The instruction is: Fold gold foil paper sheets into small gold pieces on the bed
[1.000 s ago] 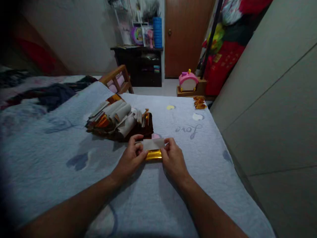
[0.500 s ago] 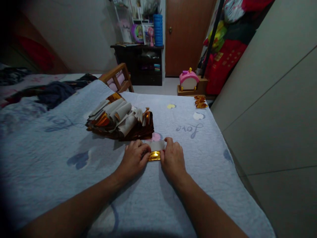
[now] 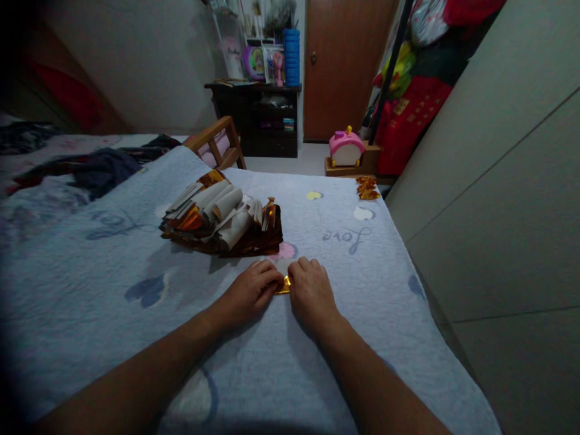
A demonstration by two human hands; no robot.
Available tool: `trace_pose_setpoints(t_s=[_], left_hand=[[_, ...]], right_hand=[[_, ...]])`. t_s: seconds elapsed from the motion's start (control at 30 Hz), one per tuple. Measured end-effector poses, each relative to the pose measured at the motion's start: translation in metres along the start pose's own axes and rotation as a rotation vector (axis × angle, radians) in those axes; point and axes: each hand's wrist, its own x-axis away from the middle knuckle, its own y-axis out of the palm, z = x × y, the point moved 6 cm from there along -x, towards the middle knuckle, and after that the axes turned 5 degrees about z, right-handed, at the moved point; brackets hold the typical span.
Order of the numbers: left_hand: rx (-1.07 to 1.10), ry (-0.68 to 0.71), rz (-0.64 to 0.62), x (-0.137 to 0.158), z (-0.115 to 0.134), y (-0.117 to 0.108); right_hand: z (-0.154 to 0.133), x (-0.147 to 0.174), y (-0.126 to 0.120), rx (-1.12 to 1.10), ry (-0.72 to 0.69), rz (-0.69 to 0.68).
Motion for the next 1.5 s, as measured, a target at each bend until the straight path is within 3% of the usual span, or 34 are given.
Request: trace_pose_setpoints(t_s=[0.2, 0.37, 0.6, 1.07, 1.3, 1.5], left_hand=[[-0.048, -0.017, -0.075, 0.003, -0.008, -0.001], [0.043, -0.012, -0.138, 0.005, -0.009, -0.007], [0.087, 0.007, -0.131, 0.006, -0.007, -0.013], [0.076, 0.002, -0.132, 0.008, -0.011, -0.011], [0.084, 0.011, -0.152, 0.007, -0.006, -0.013], [0.072, 0.025, -0.127, 0.008, -0.005, -0.014]], right_hand=[[-0.009, 0.004, -0.004, 0.101, -0.009, 0.015], [-0.013, 0.009, -0.006, 0.122, 0.008, 0.025], [-0.014, 0.009, -0.006, 0.105, 0.027, -0.009], [0.034, 0.012, -0.017, 0.038, 0.034, -0.024], [0.038, 0.012, -0.019, -0.092, 0.001, 0.012], [0.013, 0.01, -0.026, -0.262, -0.138, -0.063]])
